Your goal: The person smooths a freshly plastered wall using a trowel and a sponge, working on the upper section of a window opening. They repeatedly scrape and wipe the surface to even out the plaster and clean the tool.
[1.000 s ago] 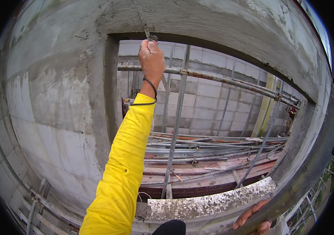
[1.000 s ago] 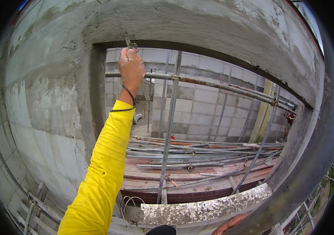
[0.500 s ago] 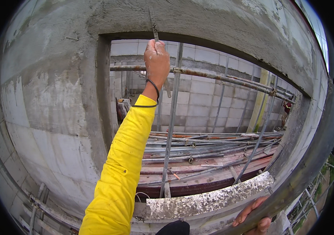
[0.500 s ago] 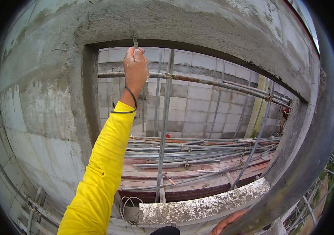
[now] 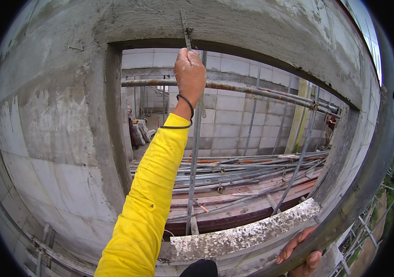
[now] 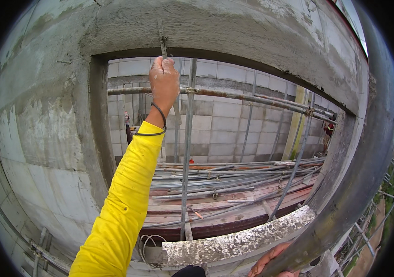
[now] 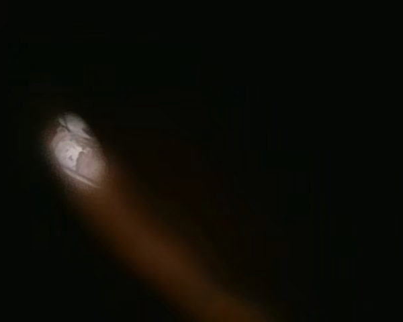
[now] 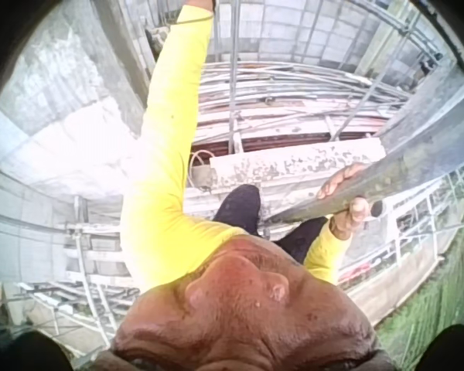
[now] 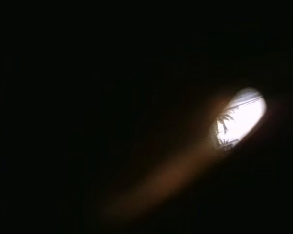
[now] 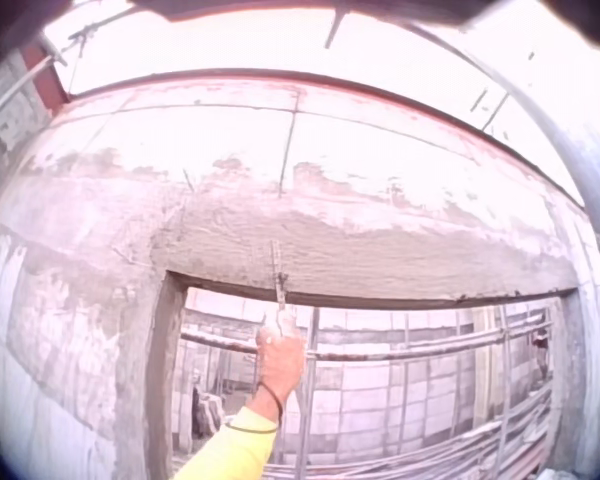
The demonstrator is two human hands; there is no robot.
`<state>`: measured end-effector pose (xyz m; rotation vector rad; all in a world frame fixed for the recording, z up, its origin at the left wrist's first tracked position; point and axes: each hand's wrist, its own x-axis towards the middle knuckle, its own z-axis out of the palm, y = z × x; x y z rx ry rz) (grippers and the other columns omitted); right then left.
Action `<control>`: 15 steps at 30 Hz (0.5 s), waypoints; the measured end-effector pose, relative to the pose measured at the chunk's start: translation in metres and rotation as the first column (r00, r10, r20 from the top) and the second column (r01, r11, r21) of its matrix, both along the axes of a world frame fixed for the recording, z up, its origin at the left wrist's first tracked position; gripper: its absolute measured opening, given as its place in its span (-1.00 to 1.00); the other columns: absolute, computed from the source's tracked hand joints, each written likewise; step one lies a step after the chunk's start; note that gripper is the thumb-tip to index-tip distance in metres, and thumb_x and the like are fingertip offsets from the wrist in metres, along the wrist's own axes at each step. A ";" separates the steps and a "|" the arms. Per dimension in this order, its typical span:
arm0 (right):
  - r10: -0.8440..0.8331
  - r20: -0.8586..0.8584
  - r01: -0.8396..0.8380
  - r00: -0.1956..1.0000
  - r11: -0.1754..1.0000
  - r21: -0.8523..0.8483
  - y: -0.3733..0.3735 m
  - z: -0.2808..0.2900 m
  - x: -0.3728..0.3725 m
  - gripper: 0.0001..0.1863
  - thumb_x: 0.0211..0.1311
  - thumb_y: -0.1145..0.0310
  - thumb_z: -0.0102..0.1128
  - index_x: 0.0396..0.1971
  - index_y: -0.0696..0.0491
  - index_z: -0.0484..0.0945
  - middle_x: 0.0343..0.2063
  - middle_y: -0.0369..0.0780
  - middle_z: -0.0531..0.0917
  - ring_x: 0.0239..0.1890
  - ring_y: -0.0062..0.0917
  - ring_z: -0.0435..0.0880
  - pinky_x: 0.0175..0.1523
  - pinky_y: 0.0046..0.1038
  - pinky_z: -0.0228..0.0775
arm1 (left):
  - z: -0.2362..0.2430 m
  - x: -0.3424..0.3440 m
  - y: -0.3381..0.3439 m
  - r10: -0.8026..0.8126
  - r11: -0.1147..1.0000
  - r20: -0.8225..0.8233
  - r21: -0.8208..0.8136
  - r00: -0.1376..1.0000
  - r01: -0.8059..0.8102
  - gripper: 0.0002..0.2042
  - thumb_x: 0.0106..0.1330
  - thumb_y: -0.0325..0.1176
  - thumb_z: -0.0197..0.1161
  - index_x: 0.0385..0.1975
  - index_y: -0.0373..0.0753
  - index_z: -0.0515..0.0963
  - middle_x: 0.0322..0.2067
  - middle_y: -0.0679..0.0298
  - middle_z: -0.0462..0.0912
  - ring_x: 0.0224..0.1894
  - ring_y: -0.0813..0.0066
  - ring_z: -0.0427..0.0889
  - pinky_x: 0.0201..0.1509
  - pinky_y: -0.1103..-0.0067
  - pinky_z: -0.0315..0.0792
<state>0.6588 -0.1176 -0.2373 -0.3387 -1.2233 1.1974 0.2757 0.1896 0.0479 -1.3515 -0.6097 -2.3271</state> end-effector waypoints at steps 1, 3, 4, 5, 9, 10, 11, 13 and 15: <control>0.010 -0.001 -0.010 1.000 1.000 -0.003 0.000 -0.001 0.001 -0.30 0.05 0.07 0.49 0.05 0.17 0.36 -0.40 -0.07 0.58 -0.41 -0.31 0.63 -0.29 -0.29 0.64 | 0.001 -0.006 -0.001 -0.031 1.000 0.043 -0.001 0.999 0.031 -0.81 0.59 -0.34 -0.02 -0.23 -0.26 0.49 -0.62 0.43 0.38 -0.66 0.69 0.31 -0.63 0.59 0.21; 0.030 0.001 -0.030 1.000 1.000 0.008 0.000 0.001 0.002 -0.30 0.06 0.08 0.48 0.06 0.17 0.36 -0.39 -0.07 0.58 -0.41 -0.30 0.62 -0.29 -0.28 0.64 | 0.003 -0.001 -0.009 -0.070 0.997 0.064 -0.015 0.995 0.071 -0.81 0.59 -0.34 -0.02 -0.23 -0.28 0.50 -0.61 0.42 0.38 -0.63 0.68 0.33 -0.56 0.57 0.25; 0.038 0.008 -0.039 0.999 0.999 0.022 0.000 0.004 0.000 -0.30 0.06 0.09 0.48 0.07 0.17 0.36 -0.40 -0.06 0.58 -0.41 -0.29 0.62 -0.29 -0.28 0.64 | 0.001 0.006 -0.011 -0.080 0.996 0.047 -0.029 0.996 0.081 -0.80 0.58 -0.35 -0.01 -0.23 -0.29 0.50 -0.61 0.42 0.39 -0.61 0.67 0.34 -0.52 0.56 0.27; 0.048 0.018 -0.049 0.999 0.998 0.035 -0.001 0.006 -0.002 -0.31 0.07 0.09 0.47 0.07 0.17 0.36 -0.40 -0.06 0.58 -0.41 -0.29 0.62 -0.29 -0.27 0.64 | 0.000 0.009 -0.012 -0.088 0.995 0.032 -0.045 0.996 0.089 -0.80 0.58 -0.35 -0.01 -0.24 -0.30 0.51 -0.61 0.42 0.40 -0.60 0.65 0.35 -0.49 0.56 0.29; 0.016 -0.028 -0.016 0.999 1.000 -0.016 -0.001 0.000 -0.001 -0.32 0.08 0.07 0.45 0.07 0.16 0.37 -0.42 -0.07 0.57 -0.44 -0.30 0.61 -0.31 -0.27 0.62 | -0.001 0.023 -0.003 0.044 0.998 0.059 0.036 0.997 -0.046 -0.80 0.58 -0.35 -0.01 -0.23 -0.31 0.51 -0.56 0.32 0.48 -0.54 0.59 0.45 -0.42 0.54 0.36; -0.003 -0.032 0.003 0.999 1.000 -0.016 -0.003 0.001 -0.003 -0.32 0.08 0.06 0.45 0.07 0.16 0.37 -0.43 -0.08 0.57 -0.44 -0.30 0.61 -0.32 -0.27 0.62 | -0.002 0.018 -0.004 0.025 1.000 0.074 0.011 0.997 -0.026 -0.79 0.58 -0.35 -0.01 -0.23 -0.32 0.51 -0.54 0.29 0.50 -0.52 0.58 0.47 -0.40 0.54 0.38; -0.020 -0.035 0.019 0.999 1.000 -0.018 -0.004 0.001 -0.004 -0.32 0.08 0.06 0.45 0.07 0.16 0.38 -0.43 -0.08 0.57 -0.45 -0.30 0.60 -0.32 -0.27 0.62 | -0.004 0.016 -0.006 0.009 1.000 0.091 -0.018 0.996 -0.007 -0.79 0.58 -0.35 0.00 -0.23 -0.33 0.50 -0.52 0.26 0.52 -0.50 0.56 0.49 -0.38 0.54 0.39; -0.060 -0.031 0.060 0.998 0.998 -0.008 -0.006 0.001 -0.005 -0.30 0.07 0.03 0.47 0.06 0.16 0.38 -0.42 -0.08 0.57 -0.44 -0.32 0.61 -0.32 -0.29 0.61 | -0.008 0.032 -0.008 0.101 0.995 -0.006 -0.007 0.995 -0.102 -0.79 0.59 -0.34 0.00 -0.23 -0.34 0.50 -0.52 0.26 0.53 -0.50 0.57 0.49 -0.39 0.54 0.39; -0.086 -0.041 0.089 0.995 0.994 0.061 -0.003 -0.001 -0.006 -0.30 0.14 0.00 0.44 0.05 0.20 0.36 -0.44 -0.03 0.59 -0.44 -0.25 0.67 -0.33 -0.25 0.67 | -0.007 0.040 -0.006 0.008 1.000 -0.020 -0.017 1.000 -0.008 -0.78 0.59 -0.34 -0.01 -0.25 -0.33 0.49 -0.55 0.28 0.49 -0.54 0.56 0.47 -0.41 0.53 0.37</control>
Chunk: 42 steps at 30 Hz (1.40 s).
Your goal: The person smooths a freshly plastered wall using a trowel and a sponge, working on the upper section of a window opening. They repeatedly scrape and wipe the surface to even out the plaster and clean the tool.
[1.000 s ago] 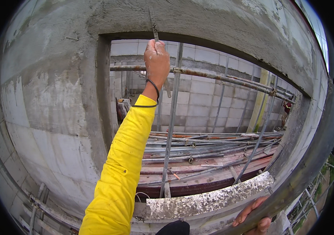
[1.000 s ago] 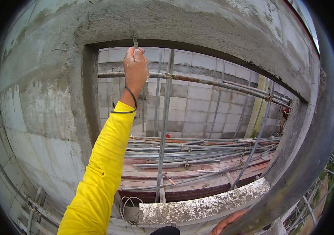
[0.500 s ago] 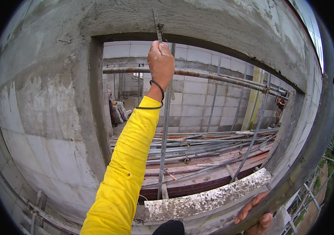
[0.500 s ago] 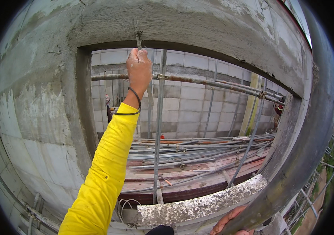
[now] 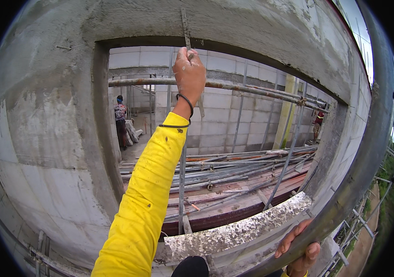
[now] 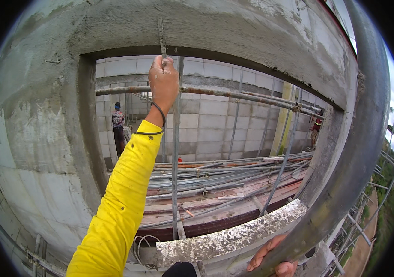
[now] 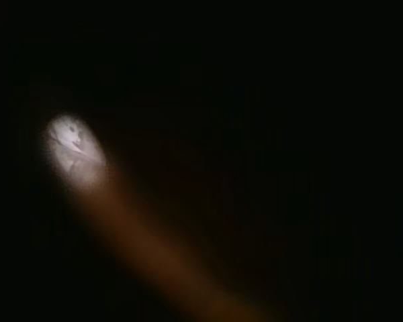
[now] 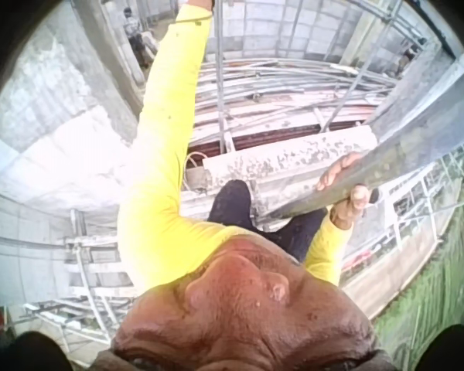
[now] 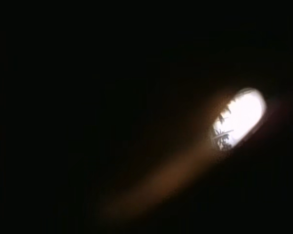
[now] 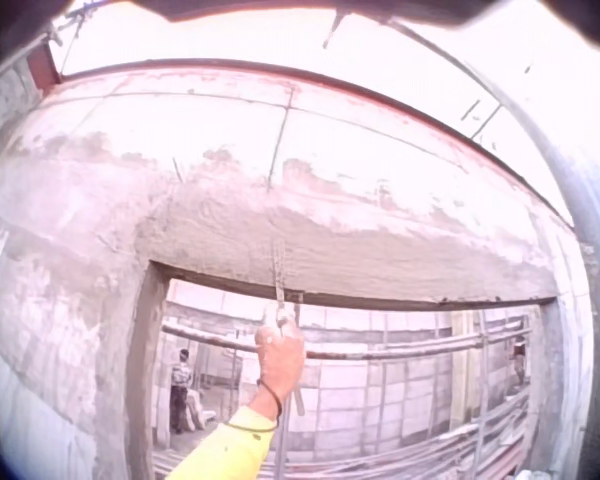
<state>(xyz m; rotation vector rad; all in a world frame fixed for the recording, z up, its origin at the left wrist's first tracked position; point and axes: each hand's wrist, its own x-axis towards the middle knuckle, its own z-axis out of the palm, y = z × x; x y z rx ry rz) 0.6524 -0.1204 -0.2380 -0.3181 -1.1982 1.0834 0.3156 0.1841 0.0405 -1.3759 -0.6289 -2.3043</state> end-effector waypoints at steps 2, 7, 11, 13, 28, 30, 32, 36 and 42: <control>-0.004 -0.023 0.007 1.000 0.991 0.133 0.009 -0.005 -0.002 -0.29 0.30 -0.06 0.35 0.04 0.30 0.32 -0.48 0.09 0.62 -0.43 -0.10 0.78 -0.34 -0.15 0.77 | 0.006 -0.003 0.002 -0.055 0.998 0.074 -0.021 0.996 0.057 -0.78 0.59 -0.34 -0.02 -0.27 -0.33 0.50 -0.56 0.29 0.47 -0.54 0.56 0.46 -0.42 0.50 0.37; -0.052 -0.075 0.058 0.996 0.994 0.090 0.008 -0.003 -0.012 -0.37 0.22 0.02 0.39 -0.11 0.26 0.32 -0.60 0.07 0.58 -0.62 -0.15 0.70 -0.50 -0.18 0.72 | 0.005 0.008 0.003 0.034 0.999 0.012 0.029 0.999 -0.035 -0.77 0.58 -0.33 -0.01 -0.26 -0.33 0.51 -0.56 0.26 0.47 -0.53 0.49 0.48 -0.41 0.44 0.39; 0.235 -0.619 -0.299 0.749 0.954 0.000 0.004 -0.009 -0.034 -0.30 0.06 -0.01 0.50 -0.02 0.19 0.39 -0.48 -0.04 0.59 -0.49 -0.28 0.65 -0.37 -0.26 0.65 | 0.006 0.014 0.008 0.027 0.998 0.110 0.048 0.994 -0.032 -0.75 0.58 -0.31 -0.01 -0.26 -0.34 0.52 -0.56 0.24 0.47 -0.49 0.46 0.49 -0.35 0.41 0.41; 0.218 -0.581 -0.302 0.784 0.952 -0.050 -0.001 -0.005 -0.028 -0.27 0.00 -0.03 0.54 0.01 0.15 0.41 -0.43 -0.10 0.59 -0.43 -0.35 0.63 -0.31 -0.31 0.61 | 0.007 0.024 0.016 0.056 0.998 0.036 0.011 0.998 -0.057 -0.75 0.58 -0.31 0.00 -0.26 -0.34 0.52 -0.56 0.24 0.47 -0.48 0.45 0.49 -0.34 0.41 0.42; 0.052 0.100 -0.036 0.994 0.987 -0.157 -0.001 0.010 0.001 -0.26 -0.09 0.10 0.59 0.03 0.15 0.43 -0.39 -0.09 0.64 -0.39 -0.33 0.67 -0.28 -0.32 0.62 | 0.005 0.026 0.019 -0.053 0.999 0.034 0.009 0.998 0.053 -0.78 0.57 -0.33 0.00 -0.27 -0.32 0.52 -0.59 0.35 0.45 -0.57 0.58 0.44 -0.45 0.50 0.35; 0.054 0.083 -0.041 0.995 0.988 -0.151 0.001 0.005 0.002 -0.27 -0.10 0.12 0.59 0.03 0.15 0.43 -0.39 -0.09 0.65 -0.39 -0.33 0.67 -0.28 -0.31 0.62 | 0.008 0.024 0.024 -0.085 0.996 0.073 -0.011 0.994 0.086 -0.77 0.57 -0.32 -0.01 -0.26 -0.32 0.52 -0.59 0.32 0.46 -0.57 0.56 0.44 -0.45 0.48 0.36; 0.084 0.052 -0.073 0.995 0.982 -0.173 0.004 -0.001 0.004 -0.27 -0.09 0.13 0.59 0.04 0.15 0.44 -0.38 -0.09 0.65 -0.38 -0.32 0.67 -0.29 -0.31 0.63 | 0.007 0.033 0.031 -0.014 1.000 0.053 0.004 0.998 0.014 -0.76 0.57 -0.32 -0.02 -0.26 -0.32 0.52 -0.59 0.30 0.48 -0.58 0.53 0.45 -0.44 0.47 0.37; 0.070 0.050 -0.062 0.996 0.990 -0.130 0.004 0.002 0.000 -0.28 -0.09 0.14 0.59 0.03 0.15 0.44 -0.39 -0.09 0.66 -0.40 -0.32 0.67 -0.30 -0.32 0.62 | 0.008 0.047 0.019 0.030 0.999 0.098 0.038 0.995 -0.034 -0.75 0.57 -0.31 -0.03 -0.26 -0.33 0.53 -0.58 0.24 0.51 -0.54 0.46 0.49 -0.39 0.43 0.41; -0.043 0.037 0.044 0.998 0.999 -0.028 0.008 0.005 -0.009 -0.35 0.04 0.05 0.55 -0.15 0.27 0.42 -0.60 0.07 0.63 -0.58 -0.17 0.72 -0.43 -0.13 0.72 | 0.011 0.058 0.013 -0.005 0.999 0.085 -0.047 0.996 0.009 -0.76 0.58 -0.31 0.01 -0.27 -0.36 0.48 -0.47 0.00 0.58 -0.38 0.06 0.59 -0.22 0.27 0.47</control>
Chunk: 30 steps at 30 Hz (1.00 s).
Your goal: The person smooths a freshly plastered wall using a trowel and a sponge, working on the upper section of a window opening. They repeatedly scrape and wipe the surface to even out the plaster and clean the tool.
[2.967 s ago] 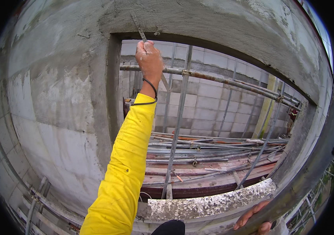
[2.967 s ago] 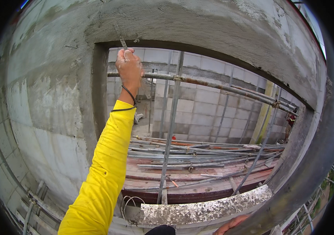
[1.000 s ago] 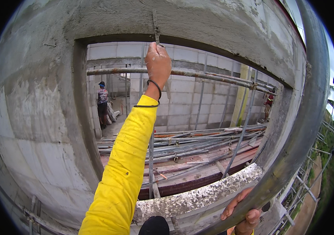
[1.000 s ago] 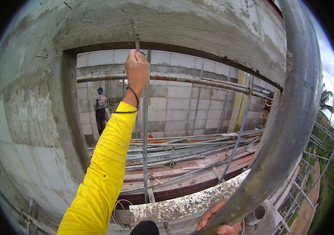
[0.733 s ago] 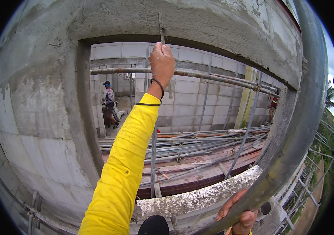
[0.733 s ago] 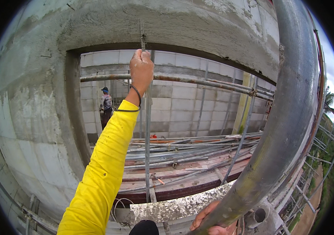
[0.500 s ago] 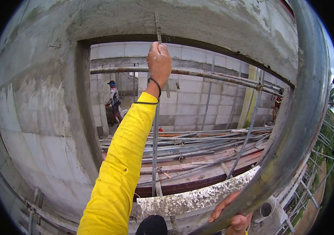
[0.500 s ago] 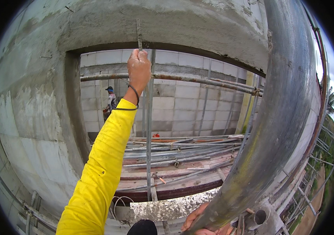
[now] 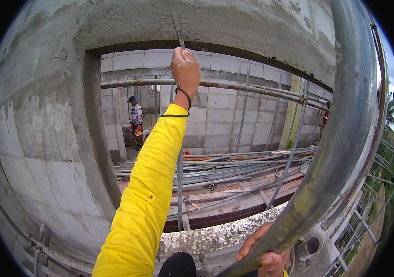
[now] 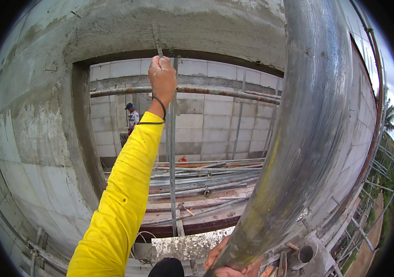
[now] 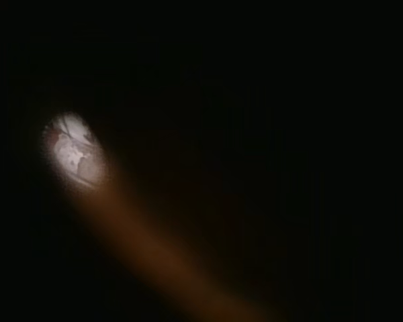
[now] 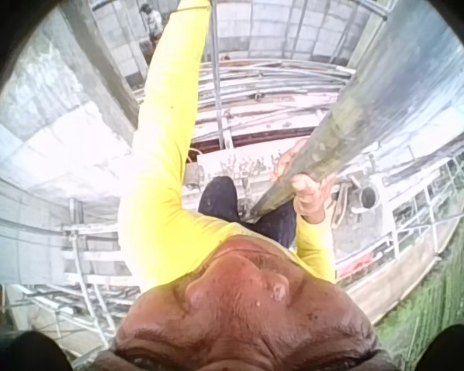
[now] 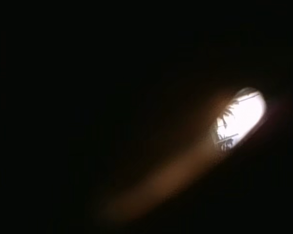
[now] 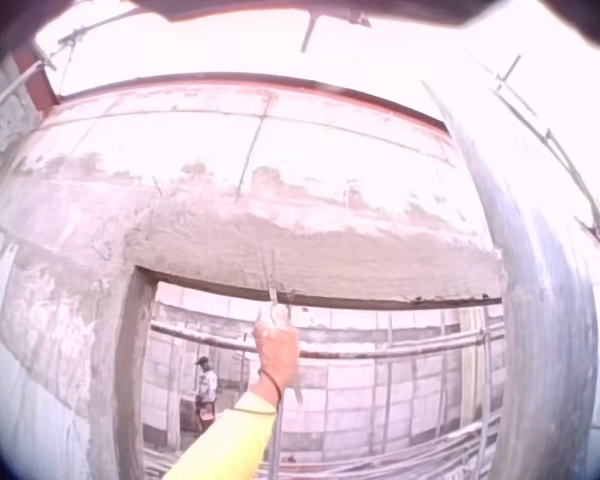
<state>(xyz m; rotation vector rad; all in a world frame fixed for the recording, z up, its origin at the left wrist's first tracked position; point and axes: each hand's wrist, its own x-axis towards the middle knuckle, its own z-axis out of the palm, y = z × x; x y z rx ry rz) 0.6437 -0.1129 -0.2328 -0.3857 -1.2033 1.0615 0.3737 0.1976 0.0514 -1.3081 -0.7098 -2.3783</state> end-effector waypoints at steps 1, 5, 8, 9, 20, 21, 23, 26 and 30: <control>0.003 -0.008 -0.003 1.000 1.000 -0.005 0.000 0.001 0.000 -0.34 0.01 0.06 0.57 -0.16 0.27 0.43 -0.60 0.07 0.64 -0.58 -0.17 0.73 -0.42 -0.12 0.72 | 0.000 0.002 -0.002 -0.063 0.998 0.039 -0.005 0.997 0.064 -0.76 0.59 -0.31 0.02 -0.27 -0.37 0.45 -0.42 -0.09 0.61 -0.35 -0.11 0.61 -0.19 0.22 0.47; 0.021 -0.035 -0.022 0.999 1.000 -0.022 -0.001 0.004 -0.001 -0.33 -0.04 0.07 0.62 -0.17 0.27 0.44 -0.59 0.05 0.65 -0.56 -0.18 0.73 -0.40 -0.12 0.71 | -0.003 0.012 0.000 0.080 0.995 -0.083 -0.046 0.993 -0.084 -0.77 0.59 -0.33 0.00 -0.27 -0.36 0.44 -0.43 -0.09 0.61 -0.33 -0.15 0.63 -0.21 0.22 0.48; 0.070 -0.026 -0.069 0.997 0.997 0.026 0.004 -0.001 0.002 -0.33 -0.03 0.08 0.61 -0.15 0.27 0.43 -0.59 0.05 0.65 -0.55 -0.18 0.73 -0.41 -0.12 0.71 | -0.001 0.021 0.001 0.027 1.000 -0.002 0.001 1.000 -0.027 -0.78 0.59 -0.34 0.00 -0.27 -0.36 0.44 -0.42 -0.10 0.61 -0.30 -0.18 0.64 -0.18 0.18 0.48; 0.093 -0.020 -0.092 0.995 0.994 0.054 0.006 -0.002 0.004 -0.33 -0.03 0.09 0.61 -0.15 0.27 0.43 -0.59 0.05 0.65 -0.55 -0.17 0.73 -0.40 -0.11 0.71 | -0.001 0.025 0.001 0.033 0.999 0.000 -0.012 0.999 -0.033 -0.78 0.58 -0.34 0.00 -0.28 -0.35 0.44 -0.42 -0.10 0.61 -0.30 -0.19 0.64 -0.18 0.17 0.48; 0.047 -0.055 -0.048 0.997 0.998 -0.026 -0.004 0.002 -0.002 -0.34 -0.03 0.15 0.58 -0.10 0.27 0.43 -0.53 0.09 0.66 -0.50 -0.11 0.74 -0.33 -0.07 0.72 | 0.000 0.051 0.010 0.013 1.000 -0.052 -0.017 0.999 -0.013 -0.77 0.59 -0.32 -0.01 -0.25 -0.36 0.44 -0.42 -0.09 0.63 -0.27 -0.19 0.65 -0.16 0.14 0.46; 0.032 -0.053 -0.033 0.998 0.999 -0.021 -0.005 0.003 -0.001 -0.34 -0.03 0.15 0.58 -0.10 0.27 0.43 -0.53 0.08 0.65 -0.50 -0.12 0.74 -0.33 -0.07 0.72 | 0.003 0.056 0.008 -0.037 0.999 0.000 0.000 0.999 0.037 -0.77 0.59 -0.32 -0.01 -0.25 -0.36 0.45 -0.42 -0.09 0.63 -0.28 -0.19 0.65 -0.16 0.14 0.47; 0.010 -0.027 -0.010 1.000 1.000 -0.013 -0.005 0.003 0.000 -0.34 -0.03 0.14 0.58 -0.10 0.27 0.44 -0.54 0.08 0.65 -0.50 -0.12 0.74 -0.34 -0.08 0.72 | 0.003 0.062 0.007 -0.046 0.999 0.010 -0.013 0.999 0.047 -0.77 0.59 -0.31 -0.01 -0.24 -0.36 0.45 -0.41 -0.10 0.64 -0.27 -0.19 0.66 -0.15 0.14 0.47; 0.043 -0.024 -0.043 0.999 0.999 0.000 0.001 -0.004 0.002 -0.34 -0.04 0.12 0.57 -0.11 0.28 0.44 -0.54 0.09 0.65 -0.51 -0.13 0.74 -0.34 -0.09 0.72 | -0.001 0.059 0.009 0.022 0.998 -0.043 -0.053 0.999 -0.024 -0.77 0.59 -0.31 -0.01 -0.22 -0.36 0.45 -0.38 -0.14 0.66 -0.23 -0.22 0.68 -0.12 0.11 0.49; 0.057 -0.062 -0.056 0.996 0.998 0.006 0.000 -0.007 0.002 -0.33 -0.04 0.11 0.57 -0.11 0.29 0.44 -0.55 0.10 0.64 -0.51 -0.11 0.74 -0.36 -0.10 0.71 | 0.003 0.071 0.012 -0.050 0.994 -0.081 -0.099 0.995 0.042 -0.78 0.58 -0.30 -0.01 -0.20 -0.35 0.45 -0.34 -0.17 0.68 -0.19 -0.27 0.69 -0.11 0.08 0.50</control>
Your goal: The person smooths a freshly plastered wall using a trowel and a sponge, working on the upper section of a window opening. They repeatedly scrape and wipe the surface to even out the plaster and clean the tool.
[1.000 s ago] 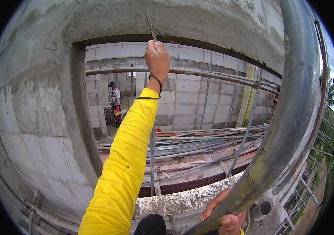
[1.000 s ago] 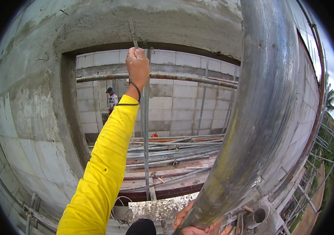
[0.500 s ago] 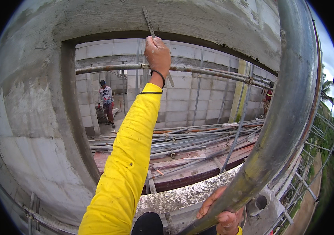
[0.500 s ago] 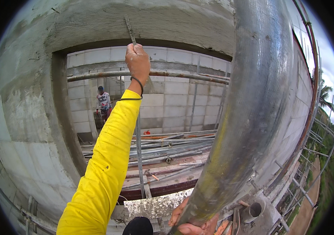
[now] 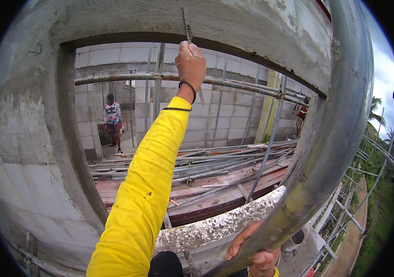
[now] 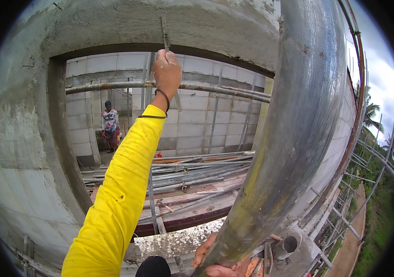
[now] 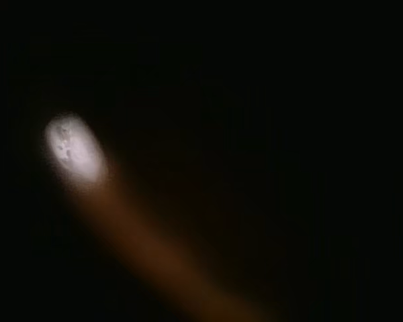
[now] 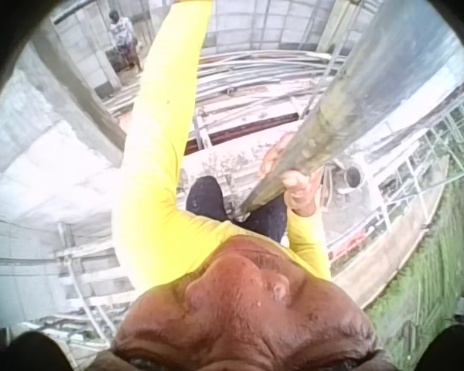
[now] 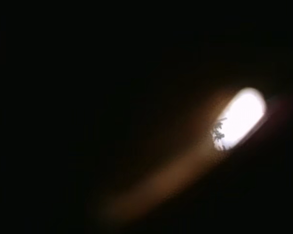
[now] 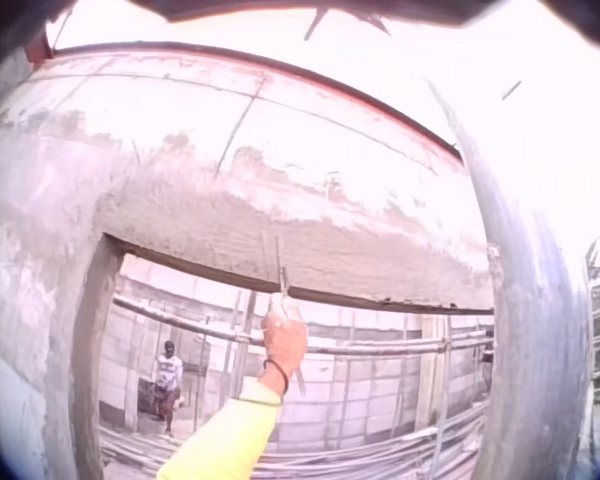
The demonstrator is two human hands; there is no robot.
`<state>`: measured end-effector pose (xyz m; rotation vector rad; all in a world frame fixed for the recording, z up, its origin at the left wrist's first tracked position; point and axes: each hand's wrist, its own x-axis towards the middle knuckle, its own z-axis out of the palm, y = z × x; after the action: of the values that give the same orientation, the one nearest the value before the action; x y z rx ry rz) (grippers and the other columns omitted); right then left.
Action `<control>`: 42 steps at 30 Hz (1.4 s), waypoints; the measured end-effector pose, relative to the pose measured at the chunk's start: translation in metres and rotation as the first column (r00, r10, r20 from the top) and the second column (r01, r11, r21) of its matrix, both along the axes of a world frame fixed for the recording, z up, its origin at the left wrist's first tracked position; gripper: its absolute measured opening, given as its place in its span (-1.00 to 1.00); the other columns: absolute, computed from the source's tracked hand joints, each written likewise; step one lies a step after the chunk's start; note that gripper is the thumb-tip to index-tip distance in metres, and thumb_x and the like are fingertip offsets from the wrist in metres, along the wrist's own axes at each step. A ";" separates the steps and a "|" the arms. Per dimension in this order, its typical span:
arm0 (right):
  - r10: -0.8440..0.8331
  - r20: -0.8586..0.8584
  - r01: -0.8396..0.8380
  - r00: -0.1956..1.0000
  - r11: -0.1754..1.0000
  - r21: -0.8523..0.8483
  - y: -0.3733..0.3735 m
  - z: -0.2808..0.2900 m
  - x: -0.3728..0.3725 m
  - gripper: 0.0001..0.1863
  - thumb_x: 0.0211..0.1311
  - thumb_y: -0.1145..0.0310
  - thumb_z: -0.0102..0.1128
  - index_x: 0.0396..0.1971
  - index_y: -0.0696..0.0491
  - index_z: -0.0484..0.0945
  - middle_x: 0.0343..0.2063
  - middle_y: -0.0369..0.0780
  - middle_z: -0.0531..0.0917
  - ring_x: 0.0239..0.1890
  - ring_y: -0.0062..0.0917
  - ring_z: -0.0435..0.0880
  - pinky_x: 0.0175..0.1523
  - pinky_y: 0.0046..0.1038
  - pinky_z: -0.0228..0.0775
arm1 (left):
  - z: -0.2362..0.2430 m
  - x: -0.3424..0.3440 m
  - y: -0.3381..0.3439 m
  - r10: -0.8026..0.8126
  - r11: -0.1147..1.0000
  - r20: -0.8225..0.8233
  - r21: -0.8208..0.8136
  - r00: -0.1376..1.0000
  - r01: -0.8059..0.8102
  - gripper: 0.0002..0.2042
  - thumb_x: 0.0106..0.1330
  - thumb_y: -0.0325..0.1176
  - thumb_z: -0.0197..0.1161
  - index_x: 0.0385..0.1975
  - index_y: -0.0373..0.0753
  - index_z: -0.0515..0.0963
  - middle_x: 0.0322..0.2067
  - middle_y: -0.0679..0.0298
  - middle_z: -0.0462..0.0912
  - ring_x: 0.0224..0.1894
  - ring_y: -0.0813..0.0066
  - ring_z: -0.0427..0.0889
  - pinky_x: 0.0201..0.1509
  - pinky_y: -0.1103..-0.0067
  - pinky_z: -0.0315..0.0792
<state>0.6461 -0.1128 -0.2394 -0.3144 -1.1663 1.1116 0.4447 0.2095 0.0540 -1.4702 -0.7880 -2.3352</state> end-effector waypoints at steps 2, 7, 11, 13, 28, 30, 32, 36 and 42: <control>-0.023 -0.014 0.023 1.000 1.000 0.009 -0.001 0.001 -0.001 -0.33 -0.03 0.12 0.57 -0.11 0.30 0.45 -0.55 0.11 0.64 -0.51 -0.10 0.74 -0.36 -0.09 0.71 | -0.001 0.010 0.002 0.029 1.000 -0.044 0.002 0.999 -0.029 -0.79 0.59 -0.30 -0.01 -0.18 -0.34 0.44 -0.35 -0.18 0.67 -0.20 -0.30 0.68 -0.12 0.06 0.50; 0.029 -0.026 -0.029 0.999 0.999 0.022 0.003 -0.001 0.002 -0.33 -0.01 0.13 0.59 -0.11 0.32 0.45 -0.56 0.12 0.62 -0.50 -0.07 0.73 -0.36 -0.06 0.71 | 0.001 0.022 0.012 0.003 1.000 0.023 0.021 1.000 -0.003 -0.81 0.59 -0.31 -0.02 -0.19 -0.33 0.40 -0.35 -0.21 0.66 -0.19 -0.34 0.66 -0.14 0.04 0.50; 0.022 -0.024 -0.021 0.999 0.999 0.044 0.003 0.000 0.001 -0.33 0.00 0.12 0.58 -0.10 0.32 0.45 -0.54 0.12 0.63 -0.51 -0.08 0.73 -0.37 -0.06 0.70 | 0.005 0.027 0.014 -0.115 0.990 0.122 0.093 0.986 0.104 -0.82 0.59 -0.33 -0.01 -0.22 -0.31 0.38 -0.36 -0.22 0.66 -0.18 -0.35 0.66 -0.15 0.03 0.49; 0.030 0.024 -0.030 0.999 1.000 0.001 0.000 0.003 0.002 -0.32 -0.04 0.11 0.59 -0.07 0.26 0.45 -0.51 0.05 0.63 -0.49 -0.16 0.70 -0.35 -0.16 0.67 | 0.000 0.038 0.018 -0.060 0.998 0.032 0.031 0.998 0.059 -0.83 0.58 -0.33 -0.01 -0.22 -0.31 0.38 -0.37 -0.22 0.66 -0.18 -0.35 0.66 -0.16 0.02 0.49; -0.036 0.123 0.047 0.992 0.995 -0.087 -0.012 0.015 -0.004 -0.24 -0.12 -0.05 0.66 -0.12 0.18 0.46 -0.50 -0.07 0.62 -0.48 -0.32 0.66 -0.35 -0.33 0.61 | -0.006 0.067 0.038 -0.138 0.989 0.050 0.065 0.989 0.134 -0.77 0.59 -0.26 -0.01 -0.19 -0.33 0.43 -0.36 -0.20 0.67 -0.23 -0.36 0.64 -0.13 0.02 0.49; -0.047 0.122 0.057 0.991 0.995 -0.076 -0.012 0.020 -0.006 -0.25 -0.11 -0.07 0.66 -0.15 0.18 0.46 -0.51 -0.07 0.62 -0.49 -0.33 0.66 -0.36 -0.33 0.61 | -0.005 0.071 0.039 -0.151 0.988 0.021 0.028 0.988 0.151 -0.77 0.59 -0.26 -0.03 -0.14 -0.33 0.42 -0.33 -0.23 0.69 -0.20 -0.40 0.65 -0.11 -0.04 0.50; -0.011 0.143 0.015 0.990 0.999 -0.028 -0.005 0.011 0.000 -0.24 -0.10 -0.09 0.66 -0.14 0.18 0.46 -0.50 -0.07 0.62 -0.48 -0.34 0.66 -0.35 -0.34 0.61 | -0.006 0.073 0.040 -0.158 0.987 -0.007 -0.037 0.987 0.158 -0.77 0.59 -0.26 -0.03 -0.14 -0.33 0.42 -0.32 -0.24 0.69 -0.18 -0.40 0.65 -0.11 -0.04 0.50; -0.007 0.103 0.014 0.995 0.998 -0.068 -0.010 0.011 -0.004 -0.22 -0.10 -0.10 0.67 -0.12 0.17 0.45 -0.51 -0.09 0.61 -0.48 -0.34 0.65 -0.34 -0.34 0.61 | -0.002 0.077 0.044 -0.171 0.985 0.035 0.029 0.985 0.171 -0.77 0.59 -0.27 -0.02 -0.19 -0.33 0.43 -0.35 -0.21 0.65 -0.23 -0.31 0.63 -0.14 0.05 0.49; 0.025 0.091 -0.019 0.996 0.998 -0.064 -0.009 0.007 -0.001 -0.22 -0.10 -0.06 0.68 -0.09 0.17 0.44 -0.50 -0.10 0.61 -0.47 -0.33 0.64 -0.32 -0.34 0.59 | -0.001 0.083 0.048 -0.179 0.979 0.075 0.116 0.981 0.170 -0.75 0.57 -0.30 0.01 -0.31 -0.35 0.43 -0.46 -0.11 0.59 -0.38 -0.17 0.60 -0.22 0.21 0.48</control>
<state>0.6452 -0.1216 -0.2321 -0.4058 -1.2194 1.1649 0.5279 0.2574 0.0531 -1.4545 -0.5605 -2.5413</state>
